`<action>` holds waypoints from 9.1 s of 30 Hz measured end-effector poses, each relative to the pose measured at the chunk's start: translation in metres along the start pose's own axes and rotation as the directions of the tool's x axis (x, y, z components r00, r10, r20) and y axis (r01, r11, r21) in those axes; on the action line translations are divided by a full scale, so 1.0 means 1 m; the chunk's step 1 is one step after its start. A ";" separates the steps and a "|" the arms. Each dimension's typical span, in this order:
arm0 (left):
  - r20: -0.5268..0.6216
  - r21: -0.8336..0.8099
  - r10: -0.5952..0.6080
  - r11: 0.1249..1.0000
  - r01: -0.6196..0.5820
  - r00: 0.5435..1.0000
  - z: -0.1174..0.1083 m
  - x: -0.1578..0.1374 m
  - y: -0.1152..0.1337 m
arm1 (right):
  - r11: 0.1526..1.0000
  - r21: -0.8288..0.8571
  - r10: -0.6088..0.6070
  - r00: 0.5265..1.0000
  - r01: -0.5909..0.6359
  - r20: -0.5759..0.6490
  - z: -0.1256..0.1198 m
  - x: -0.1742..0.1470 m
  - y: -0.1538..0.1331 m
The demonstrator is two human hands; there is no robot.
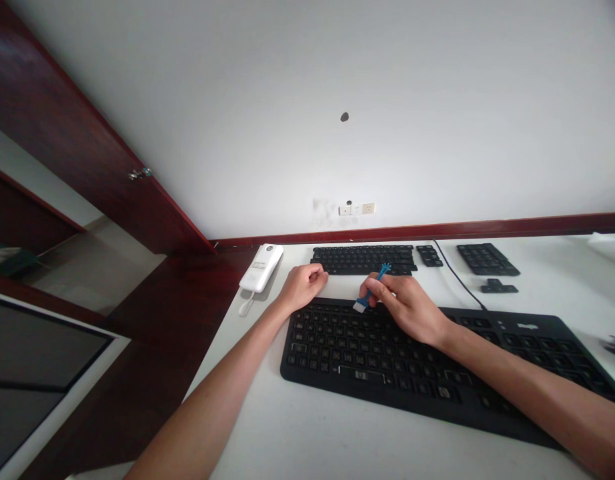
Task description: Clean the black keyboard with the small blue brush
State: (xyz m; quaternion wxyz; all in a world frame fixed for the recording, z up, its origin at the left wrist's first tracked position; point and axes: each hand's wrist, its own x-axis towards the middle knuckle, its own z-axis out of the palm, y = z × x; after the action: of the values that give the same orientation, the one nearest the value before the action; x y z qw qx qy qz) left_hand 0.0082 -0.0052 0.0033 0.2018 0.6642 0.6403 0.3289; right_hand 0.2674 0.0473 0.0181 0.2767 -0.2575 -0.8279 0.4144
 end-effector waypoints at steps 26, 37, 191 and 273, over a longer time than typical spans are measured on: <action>-0.004 0.007 0.012 1.000 -0.012 1.000 0.000 0.000 -0.001 | 0.999 -0.021 0.040 0.999 -0.039 0.016 0.000 0.001 0.000; -0.002 -0.001 0.017 1.000 -0.017 1.000 -0.001 0.000 0.001 | 0.998 -0.028 0.057 0.998 -0.056 0.019 0.000 0.001 -0.001; -0.011 0.007 0.021 1.000 -0.021 1.000 0.001 0.001 -0.004 | 0.996 -0.093 0.007 0.997 0.000 0.079 -0.002 0.003 -0.002; -0.007 0.018 0.020 1.000 -0.020 1.000 0.001 0.000 -0.004 | 0.997 -0.068 0.054 0.995 -0.048 0.084 -0.002 0.005 -0.002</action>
State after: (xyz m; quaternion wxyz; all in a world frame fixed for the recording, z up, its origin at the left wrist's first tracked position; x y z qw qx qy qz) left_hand 0.0061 -0.0044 0.0002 0.1900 0.6712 0.6373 0.3276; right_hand 0.2650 0.0501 0.0221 0.2217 -0.2695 -0.8453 0.4045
